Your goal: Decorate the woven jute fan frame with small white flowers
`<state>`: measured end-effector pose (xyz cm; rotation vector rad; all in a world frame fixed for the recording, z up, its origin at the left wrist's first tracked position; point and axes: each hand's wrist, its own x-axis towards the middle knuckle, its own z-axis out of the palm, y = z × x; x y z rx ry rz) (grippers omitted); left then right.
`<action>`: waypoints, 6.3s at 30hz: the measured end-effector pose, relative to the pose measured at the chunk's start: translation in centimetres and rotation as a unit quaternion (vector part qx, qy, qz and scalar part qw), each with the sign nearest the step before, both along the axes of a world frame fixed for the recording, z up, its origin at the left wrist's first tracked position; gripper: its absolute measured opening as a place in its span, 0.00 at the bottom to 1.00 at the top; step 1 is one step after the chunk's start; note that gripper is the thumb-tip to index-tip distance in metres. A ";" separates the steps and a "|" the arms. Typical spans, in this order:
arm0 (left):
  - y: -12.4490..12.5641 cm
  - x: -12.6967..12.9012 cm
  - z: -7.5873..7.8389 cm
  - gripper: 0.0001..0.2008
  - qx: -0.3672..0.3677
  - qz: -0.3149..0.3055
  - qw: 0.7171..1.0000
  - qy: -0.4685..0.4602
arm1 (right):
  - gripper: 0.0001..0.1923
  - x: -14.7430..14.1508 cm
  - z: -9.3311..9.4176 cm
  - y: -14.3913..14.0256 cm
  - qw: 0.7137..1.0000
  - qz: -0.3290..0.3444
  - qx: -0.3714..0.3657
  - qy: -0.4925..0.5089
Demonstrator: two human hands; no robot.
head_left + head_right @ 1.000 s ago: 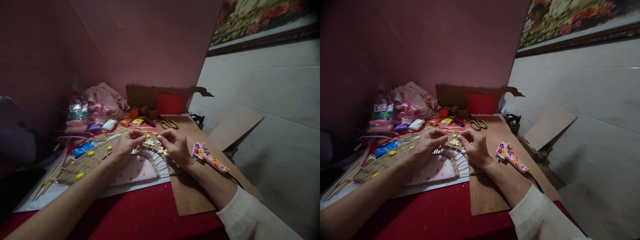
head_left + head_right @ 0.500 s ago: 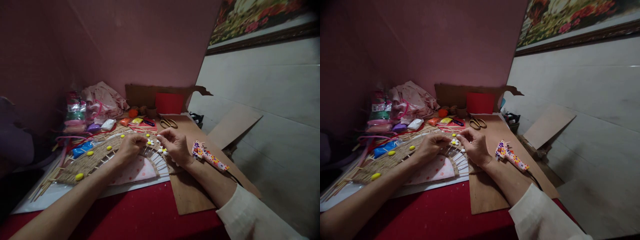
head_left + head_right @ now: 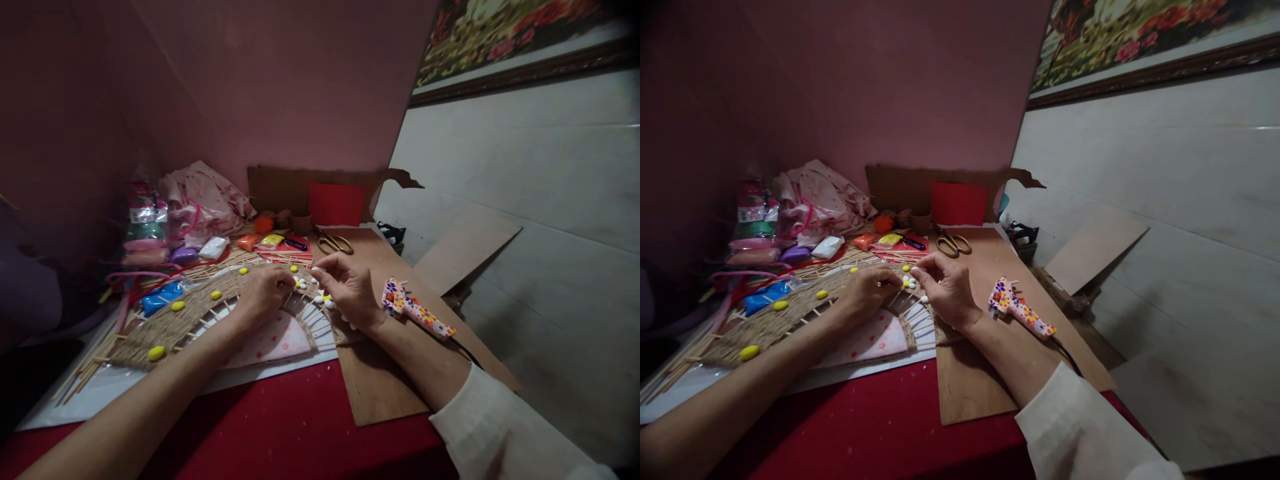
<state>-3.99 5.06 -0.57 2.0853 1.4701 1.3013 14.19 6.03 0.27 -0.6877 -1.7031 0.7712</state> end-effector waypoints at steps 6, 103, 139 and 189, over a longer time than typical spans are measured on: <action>0.2 0.0 -0.4 0.07 0.000 0.017 0.999 0.051 | 0.08 0.0 0.0 0.0 1.000 -0.002 0.003 -0.003; -3.4 1.2 3.0 0.10 0.019 0.028 0.855 0.517 | 0.07 0.1 0.2 -0.1 1.000 -0.001 0.019 -0.004; -3.1 0.5 2.1 0.13 0.053 0.047 0.881 0.469 | 0.06 0.1 0.1 -0.1 0.999 -0.007 0.037 -0.007; -1.8 0.5 1.2 0.17 -0.141 0.058 0.975 0.163 | 0.06 0.2 0.2 -0.2 0.997 -0.023 0.068 -0.035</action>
